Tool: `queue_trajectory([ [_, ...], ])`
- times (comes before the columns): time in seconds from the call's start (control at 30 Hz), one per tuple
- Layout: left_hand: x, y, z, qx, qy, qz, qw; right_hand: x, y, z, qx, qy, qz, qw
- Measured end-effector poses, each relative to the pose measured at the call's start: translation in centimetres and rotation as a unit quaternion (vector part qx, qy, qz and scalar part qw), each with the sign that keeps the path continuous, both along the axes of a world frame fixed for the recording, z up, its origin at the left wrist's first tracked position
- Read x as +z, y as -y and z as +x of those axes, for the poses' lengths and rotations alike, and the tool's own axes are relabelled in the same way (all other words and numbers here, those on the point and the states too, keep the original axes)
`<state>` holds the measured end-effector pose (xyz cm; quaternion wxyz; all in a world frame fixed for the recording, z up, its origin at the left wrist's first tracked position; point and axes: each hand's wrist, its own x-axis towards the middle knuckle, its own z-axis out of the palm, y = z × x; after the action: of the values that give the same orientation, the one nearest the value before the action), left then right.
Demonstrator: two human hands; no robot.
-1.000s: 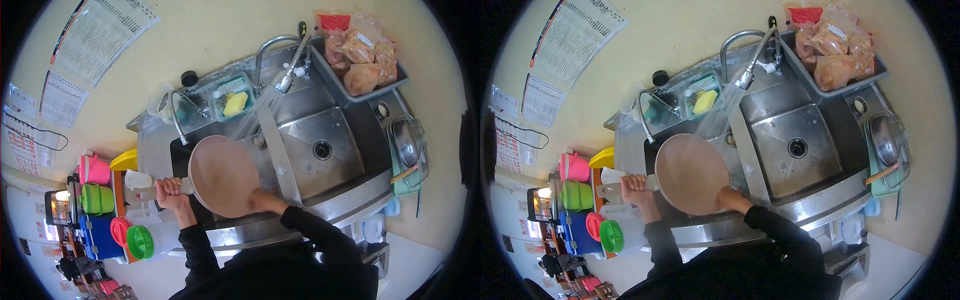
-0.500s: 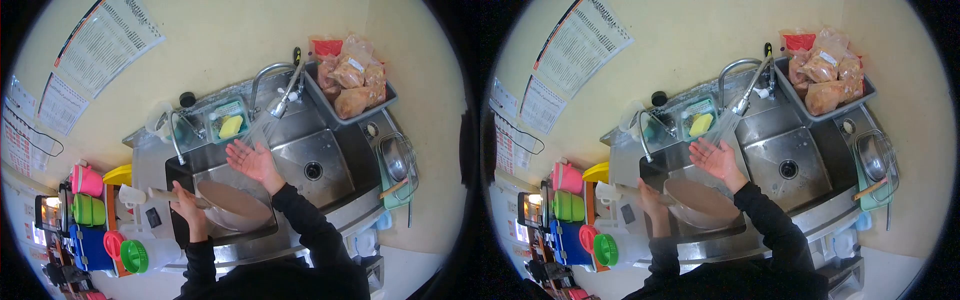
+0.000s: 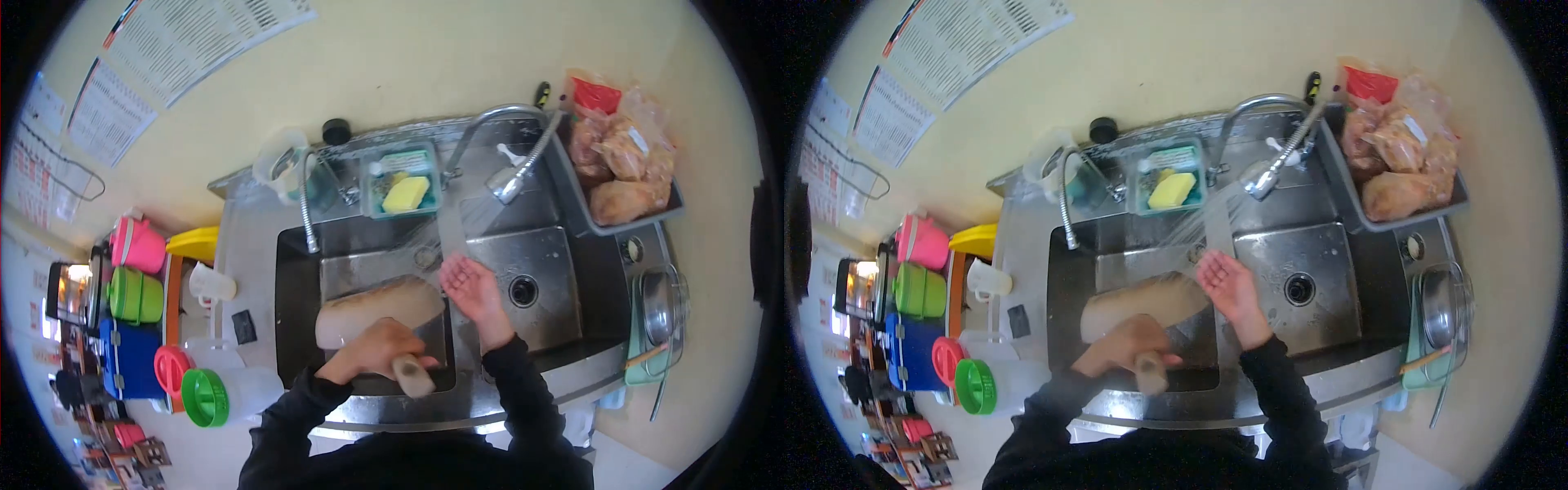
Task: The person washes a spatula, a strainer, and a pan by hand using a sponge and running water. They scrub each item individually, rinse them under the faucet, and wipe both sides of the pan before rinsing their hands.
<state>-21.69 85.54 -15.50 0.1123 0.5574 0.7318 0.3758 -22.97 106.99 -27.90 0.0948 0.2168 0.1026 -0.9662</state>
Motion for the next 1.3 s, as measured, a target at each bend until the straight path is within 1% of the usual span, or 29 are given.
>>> queue_trajectory([
  [0.07,-0.4,-1.1,0.6,-0.071,-0.043,-0.019,0.996,2.9,-0.5,0.9,-0.013,0.035,-0.054,0.998],
  [0.17,-0.7,-1.5,1.4,-0.104,-0.043,-0.033,0.993,4.2,2.2,0.8,0.068,-0.032,-0.168,0.983],
  [0.23,-1.1,-1.1,1.8,-0.054,-0.045,-0.010,0.997,5.2,4.5,-0.3,0.102,-0.007,-0.260,0.960],
  [0.33,-1.5,0.2,1.8,0.015,-0.029,0.020,0.999,5.9,6.1,-2.6,0.045,0.006,-0.401,0.915],
  [0.43,-0.6,2.2,1.2,0.106,-0.010,0.030,0.994,5.5,1.2,-4.4,-0.008,-0.010,-0.342,0.940],
  [0.47,-0.1,3.0,1.6,0.143,0.004,0.023,0.989,3.9,-2.2,-6.3,0.024,-0.032,-0.334,0.942],
  [0.53,-1.1,4.4,2.4,0.245,0.011,0.073,0.967,3.3,-8.3,-10.6,-0.004,-0.103,-0.199,0.975],
  [0.57,-1.3,4.6,2.6,0.278,0.018,0.070,0.958,3.9,-10.7,-12.6,-0.065,-0.147,-0.069,0.985],
  [0.6,-1.3,4.8,2.9,0.310,0.024,0.067,0.948,2.4,-13.8,-17.2,-0.100,-0.112,0.197,0.969],
  [0.63,-1.7,5.2,3.0,0.328,0.024,0.044,0.943,0.6,-16.7,-20.7,-0.131,-0.065,0.446,0.883],
  [0.67,-2.1,5.6,3.1,0.340,0.022,0.023,0.940,2.0,-17.6,-20.7,-0.121,-0.060,0.742,0.656],
  [0.7,-2.7,6.1,3.2,0.353,-0.008,0.025,0.935,3.2,-18.5,-20.6,-0.089,-0.027,0.936,0.340],
  [0.73,-1.7,5.1,3.2,0.338,0.017,0.052,0.939,2.8,-19.7,-20.9,-0.009,-0.042,0.928,0.371],
  [0.77,-2.5,5.4,3.2,0.345,-0.032,0.039,0.937,2.4,-20.8,-21.2,0.071,-0.054,0.913,0.399],
  [0.8,-3.5,5.9,3.1,0.355,-0.084,0.032,0.931,2.5,-20.8,-21.3,0.055,-0.012,0.910,0.410],
  [0.83,-3.8,5.7,2.5,0.349,-0.098,0.032,0.932,2.7,-20.7,-21.4,0.039,0.030,0.905,0.422],
  [0.87,-3.9,5.9,2.4,0.350,-0.112,0.027,0.930,1.3,-21.0,-22.2,0.035,0.069,0.900,0.430],
  [0.93,-3.6,6.9,2.7,0.365,-0.142,0.009,0.920,0.3,-21.3,-20.6,-0.023,0.013,0.805,0.593],
  [0.97,-3.4,6.9,2.9,0.376,-0.156,0.007,0.913,-0.2,-21.5,-19.7,-0.052,-0.019,0.747,0.662],
  [1.0,-3.3,7.0,3.1,0.387,-0.171,0.004,0.906,-1.1,-20.8,-18.0,-0.168,-0.069,0.741,0.646],
  [1.03,-3.1,7.1,3.3,0.394,-0.179,0.006,0.902,-3.2,-19.6,-15.7,-0.280,-0.119,0.725,0.618],
  [1.1,-2.6,7.0,3.4,0.382,-0.166,-0.001,0.909,-3.9,-15.7,-8.6,-0.389,0.008,0.737,0.552],
  [1.13,-2.3,6.8,3.3,0.372,-0.150,-0.005,0.916,-5.2,-13.7,-4.2,-0.328,0.086,0.749,0.570],
  [1.17,-2.0,6.6,3.4,0.359,-0.128,-0.008,0.925,-7.1,-12.1,-0.2,-0.257,0.104,0.780,0.561],
  [1.2,-1.6,6.6,3.8,0.345,-0.093,-0.015,0.934,-8.0,-10.7,3.6,-0.011,0.137,0.825,0.549],
  [1.23,-1.1,6.8,4.2,0.333,-0.057,-0.025,0.941,-11.3,-10.0,6.8,0.200,0.063,0.837,0.505],
  [1.27,-0.6,6.9,4.7,0.321,-0.023,-0.039,0.946,-13.6,-10.6,9.8,0.368,-0.121,0.796,0.466],
  [1.3,0.3,6.6,5.1,0.303,-0.015,-0.040,0.952,-12.1,-10.1,10.9,0.327,-0.073,0.805,0.490],
])
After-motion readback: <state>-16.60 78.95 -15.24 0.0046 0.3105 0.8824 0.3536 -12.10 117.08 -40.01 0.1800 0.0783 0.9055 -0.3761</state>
